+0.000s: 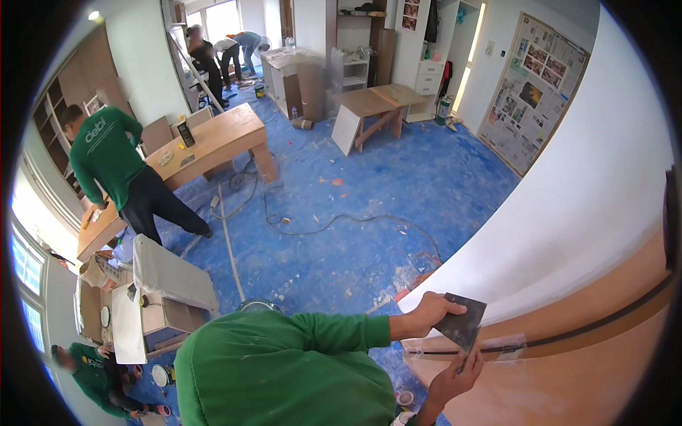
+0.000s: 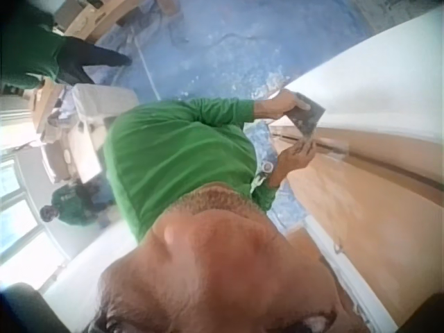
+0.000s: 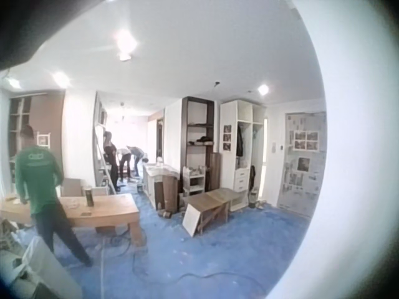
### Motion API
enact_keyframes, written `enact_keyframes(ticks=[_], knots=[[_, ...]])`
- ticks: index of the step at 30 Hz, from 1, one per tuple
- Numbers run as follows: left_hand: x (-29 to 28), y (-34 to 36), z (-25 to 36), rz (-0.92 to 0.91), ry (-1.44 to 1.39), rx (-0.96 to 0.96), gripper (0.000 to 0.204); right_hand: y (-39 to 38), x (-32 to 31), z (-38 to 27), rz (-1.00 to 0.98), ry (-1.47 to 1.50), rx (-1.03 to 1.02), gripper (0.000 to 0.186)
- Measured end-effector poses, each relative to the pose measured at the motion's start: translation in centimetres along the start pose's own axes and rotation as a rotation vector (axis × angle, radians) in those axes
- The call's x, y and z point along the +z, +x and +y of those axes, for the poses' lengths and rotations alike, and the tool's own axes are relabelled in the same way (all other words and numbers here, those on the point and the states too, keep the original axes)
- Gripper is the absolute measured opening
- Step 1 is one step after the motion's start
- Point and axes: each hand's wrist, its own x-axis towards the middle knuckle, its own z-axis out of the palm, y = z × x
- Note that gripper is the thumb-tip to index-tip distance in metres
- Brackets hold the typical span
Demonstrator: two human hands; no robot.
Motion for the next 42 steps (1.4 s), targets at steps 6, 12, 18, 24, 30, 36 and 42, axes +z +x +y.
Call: enact_keyframes(ticks=[6,12,18,24,30,36,42], knots=[[-0.4,-1.0,2.7,0.038,0.110,0.070,0.026,-2.0,-2.0,1.1,-0.185,-0.307,-0.134,0.032],[-2.2,-2.1,3.9,-0.031,0.676,0.249,0.035,1.5,-1.3,1.4,-0.133,-0.364,-0.447,0.042],[-4.8,-1.0,8.9,-0.155,0.156,0.068,0.034,3.9,-1.1,-0.6,0.002,0.471,0.342,0.024],[-2.3,-1.0,8.4,-0.125,-0.027,0.106,0.031,2.9,-0.4,-2.2,0.127,1.254,0.757,0.027],[0.0,-0.5,5.6,-0.153,-0.097,0.168,0.032,2.4,2.2,-4.9,0.311,1.296,0.744,0.030],[2.4,-0.4,1.9,-0.262,0.142,0.362,0.024,4.5,2.8,-4.7,0.497,1.008,0.641,0.020],[2.8,1.1,2.2,-0.335,0.433,0.313,0.020,6.4,0.7,-2.7,0.496,0.772,0.503,0.016]])
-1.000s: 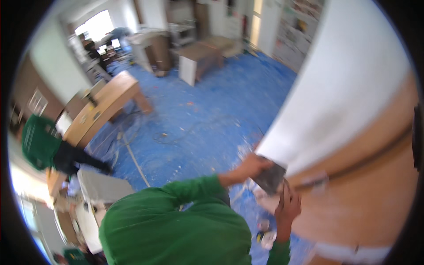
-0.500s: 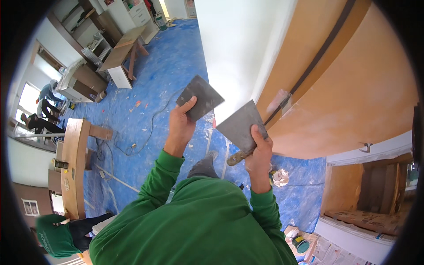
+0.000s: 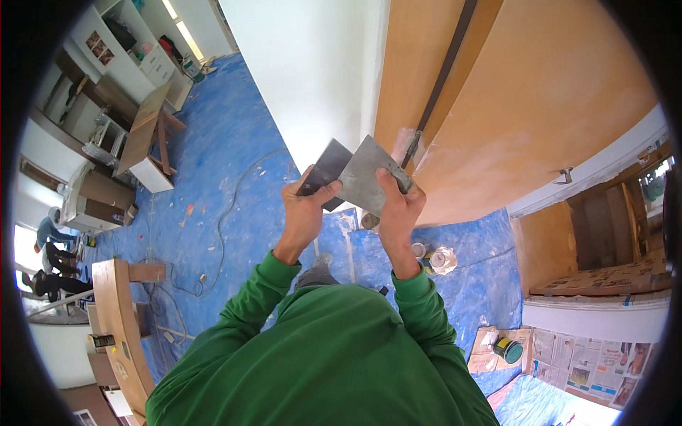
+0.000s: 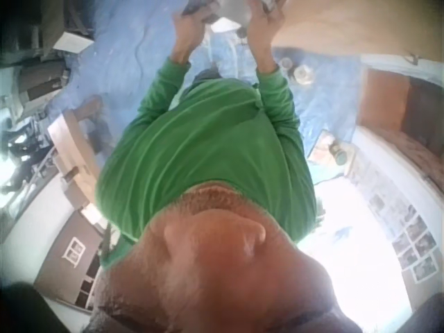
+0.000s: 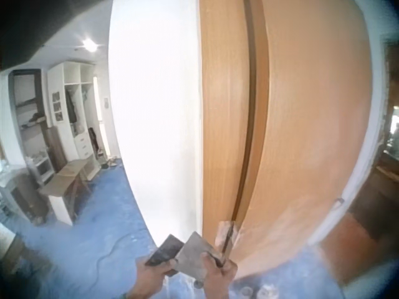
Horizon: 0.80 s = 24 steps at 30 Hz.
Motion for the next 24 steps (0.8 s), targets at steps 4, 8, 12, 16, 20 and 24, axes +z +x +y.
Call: enact_keyframes(ticks=[4,8,12,16,20,24], knots=[[-0.9,0.9,2.1,-0.205,0.328,0.076,0.019,1.0,0.3,-0.8,-0.049,-0.066,0.053,0.017],[-3.2,4.2,3.1,-0.570,0.762,-0.003,0.020,2.7,0.3,-1.1,-0.214,-0.067,0.028,0.020],[-7.4,7.0,2.2,-0.337,0.645,0.065,0.021,1.6,-1.1,-1.2,-0.170,-0.098,0.155,0.022],[-6.1,7.5,1.4,-0.291,-0.009,-0.284,0.035,-3.6,0.4,1.2,0.034,0.418,0.608,0.026],[-5.8,5.7,-4.9,-0.627,-0.405,-0.405,0.045,-5.9,4.2,2.2,0.075,0.594,0.825,0.028],[-2.3,4.7,-4.1,-0.497,-0.326,-0.685,0.042,-3.9,4.3,0.6,0.227,0.574,0.604,0.032]])
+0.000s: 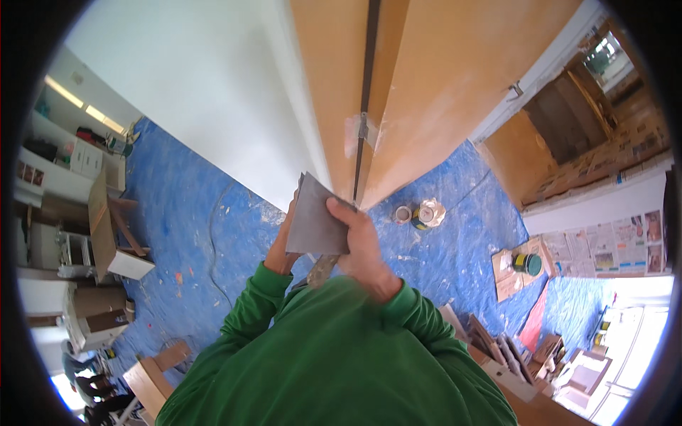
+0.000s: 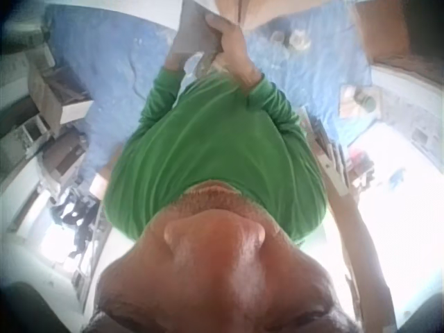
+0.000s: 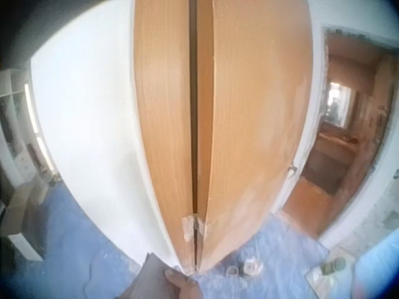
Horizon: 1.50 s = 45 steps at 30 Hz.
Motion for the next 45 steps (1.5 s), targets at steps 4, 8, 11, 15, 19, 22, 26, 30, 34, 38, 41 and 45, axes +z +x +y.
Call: enact_keyframes(ticks=[4,8,11,15,19,22,26,30,34,38,41,45], knots=[[-6.0,0.4,0.3,-0.457,-0.191,-0.254,0.043,0.2,-1.0,-3.1,-0.079,0.037,0.010,0.034],[-5.9,0.8,1.6,-0.256,-0.113,-0.122,0.048,-0.7,-2.6,-0.4,-0.070,-0.009,0.094,0.041],[-2.2,0.1,0.1,0.086,0.107,0.004,0.046,-0.1,-2.0,3.3,0.014,0.040,0.133,0.039],[-6.1,-1.7,1.2,-0.149,0.155,-0.301,0.033,1.9,-3.8,-0.6,0.068,0.083,0.018,0.029],[-5.8,-3.1,3.6,0.183,0.252,-0.120,0.032,1.0,-5.0,-3.1,0.100,-0.139,-0.354,0.029],[-3.2,-1.8,5.2,0.190,0.053,0.007,0.033,0.3,-5.3,-2.5,0.158,-0.456,-0.501,0.030],[-1.6,-0.1,3.7,0.337,0.064,0.030,0.033,1.1,-3.5,1.7,0.134,-1.041,-0.949,0.033],[-1.7,-1.1,5.2,0.235,0.542,0.282,0.034,1.6,-7.6,3.4,0.043,-1.659,-1.039,0.049],[-5.2,-0.9,7.3,0.300,0.618,0.199,0.035,0.8,-9.3,4.3,0.123,-1.669,-1.004,0.045],[-6.7,-1.0,6.0,0.350,0.517,-0.118,0.035,2.8,-9.6,4.8,-0.110,-1.590,-1.054,0.043],[-6.0,-1.5,7.5,0.244,0.430,-0.115,0.035,6.4,-18.3,5.8,0.110,-1.767,-0.526,0.029],[-8.5,-0.2,6.4,0.304,0.468,-0.096,0.028,7.2,-27.2,4.1,0.577,-1.374,-0.069,0.032]])
